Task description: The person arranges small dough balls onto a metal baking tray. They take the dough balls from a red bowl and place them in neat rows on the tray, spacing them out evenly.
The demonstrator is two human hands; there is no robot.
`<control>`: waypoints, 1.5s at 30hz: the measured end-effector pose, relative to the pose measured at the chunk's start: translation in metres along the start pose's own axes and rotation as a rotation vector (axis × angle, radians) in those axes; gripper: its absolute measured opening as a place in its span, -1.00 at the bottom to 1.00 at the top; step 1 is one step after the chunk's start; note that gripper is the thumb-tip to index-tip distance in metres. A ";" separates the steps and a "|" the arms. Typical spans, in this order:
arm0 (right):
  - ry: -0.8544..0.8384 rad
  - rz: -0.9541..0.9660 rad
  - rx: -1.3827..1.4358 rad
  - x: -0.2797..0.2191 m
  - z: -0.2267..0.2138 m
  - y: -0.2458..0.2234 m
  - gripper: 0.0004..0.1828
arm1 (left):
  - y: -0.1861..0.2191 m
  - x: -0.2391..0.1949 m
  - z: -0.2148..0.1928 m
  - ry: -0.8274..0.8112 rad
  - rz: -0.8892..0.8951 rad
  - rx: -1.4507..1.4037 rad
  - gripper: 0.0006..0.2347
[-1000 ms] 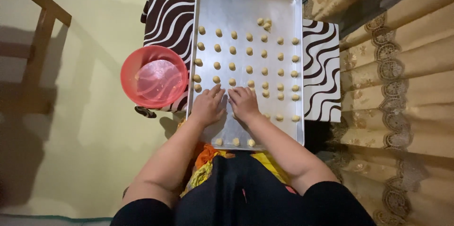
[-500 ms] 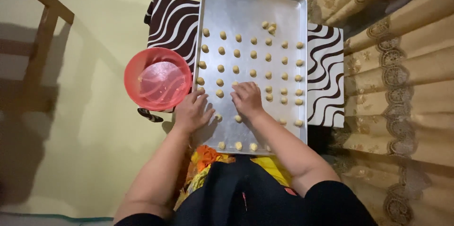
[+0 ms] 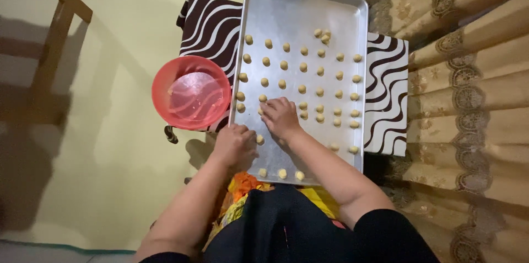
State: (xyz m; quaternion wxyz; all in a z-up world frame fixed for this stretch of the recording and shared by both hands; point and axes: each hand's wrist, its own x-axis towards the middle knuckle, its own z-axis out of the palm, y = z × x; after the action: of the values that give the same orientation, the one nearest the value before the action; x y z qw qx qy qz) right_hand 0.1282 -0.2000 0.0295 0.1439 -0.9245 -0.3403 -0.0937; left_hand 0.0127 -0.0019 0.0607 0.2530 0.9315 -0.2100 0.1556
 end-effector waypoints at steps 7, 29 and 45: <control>0.012 -0.017 0.020 -0.014 0.026 0.005 -0.79 | -0.017 -0.002 0.062 0.083 -0.033 0.078 -0.87; -0.042 0.073 0.011 0.022 0.026 0.024 -0.60 | -0.016 -0.004 0.024 -0.125 -0.143 0.028 -0.56; 0.067 -0.007 -0.024 -0.005 0.039 0.004 -0.73 | -0.021 -0.014 0.039 0.045 -0.136 0.085 -0.63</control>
State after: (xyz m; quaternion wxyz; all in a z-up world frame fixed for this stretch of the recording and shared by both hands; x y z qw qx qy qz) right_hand 0.1303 -0.1929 -0.0092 0.1439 -0.9212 -0.3375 -0.1292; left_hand 0.0171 -0.0020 0.0145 0.2281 0.9497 -0.1337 0.1678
